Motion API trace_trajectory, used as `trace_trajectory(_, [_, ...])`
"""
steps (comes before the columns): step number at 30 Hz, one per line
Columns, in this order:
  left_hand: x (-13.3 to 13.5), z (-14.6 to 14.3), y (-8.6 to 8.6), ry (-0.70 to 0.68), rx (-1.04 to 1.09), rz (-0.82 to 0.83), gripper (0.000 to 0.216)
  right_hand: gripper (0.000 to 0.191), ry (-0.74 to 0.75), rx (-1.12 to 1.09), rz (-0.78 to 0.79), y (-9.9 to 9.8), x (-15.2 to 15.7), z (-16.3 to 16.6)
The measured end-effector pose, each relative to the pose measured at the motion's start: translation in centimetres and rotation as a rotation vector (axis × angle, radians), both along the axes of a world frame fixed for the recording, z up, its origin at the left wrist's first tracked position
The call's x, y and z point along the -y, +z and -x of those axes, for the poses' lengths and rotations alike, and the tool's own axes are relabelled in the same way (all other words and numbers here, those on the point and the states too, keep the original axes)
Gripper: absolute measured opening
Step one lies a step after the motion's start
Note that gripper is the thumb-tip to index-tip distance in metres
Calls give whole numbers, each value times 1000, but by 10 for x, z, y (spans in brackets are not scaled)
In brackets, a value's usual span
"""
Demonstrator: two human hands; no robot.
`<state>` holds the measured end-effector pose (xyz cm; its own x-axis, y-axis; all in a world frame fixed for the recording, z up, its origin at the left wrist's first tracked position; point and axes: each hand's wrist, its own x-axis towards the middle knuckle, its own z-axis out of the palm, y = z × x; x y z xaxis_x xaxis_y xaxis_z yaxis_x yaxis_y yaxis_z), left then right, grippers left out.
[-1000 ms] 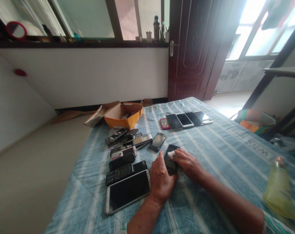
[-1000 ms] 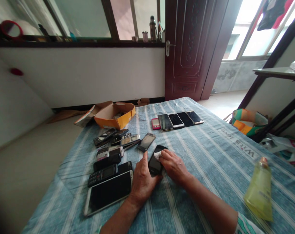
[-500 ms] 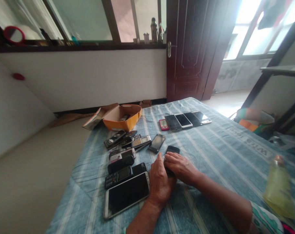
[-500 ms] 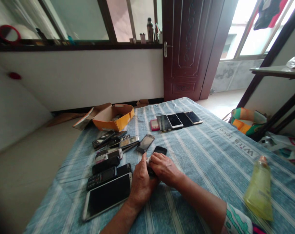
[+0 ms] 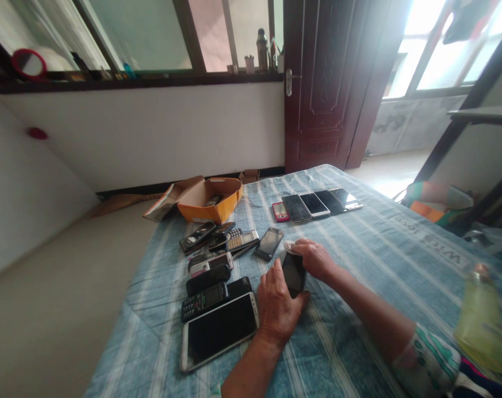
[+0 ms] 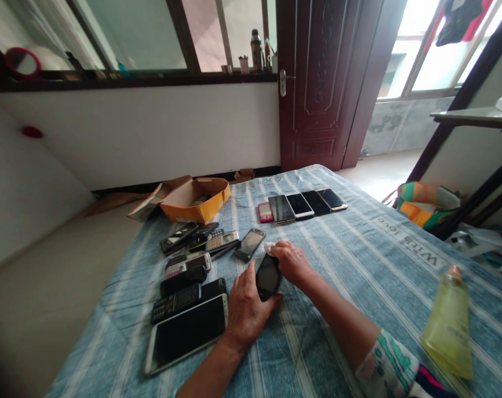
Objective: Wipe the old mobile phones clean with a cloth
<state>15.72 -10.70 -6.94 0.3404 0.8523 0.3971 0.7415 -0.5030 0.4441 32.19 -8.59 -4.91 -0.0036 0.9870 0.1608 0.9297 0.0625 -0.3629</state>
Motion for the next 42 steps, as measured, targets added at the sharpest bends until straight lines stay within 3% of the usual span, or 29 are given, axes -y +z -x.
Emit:
trace_trajectory(6, [-3,-3,2,-7,-78,-30,82,34,11,77,107,15,-21,7])
trace_trajectory(16, [-2,-1,1,-90,-112,-72,72,34,-79,151,224,33,-12,-7])
trace_trajectory(22, [-4,0,0,-100,-96,-88,71,29,-75,183,220,34,-24,7])
trace_trajectory(32, [-1,-1,4,-103,-86,-64,66,36,-150,197,186,25,32,7])
trace_trajectory(42, [-5,4,-4,-151,-44,-106,76,27,-144,146,147,18,49,29])
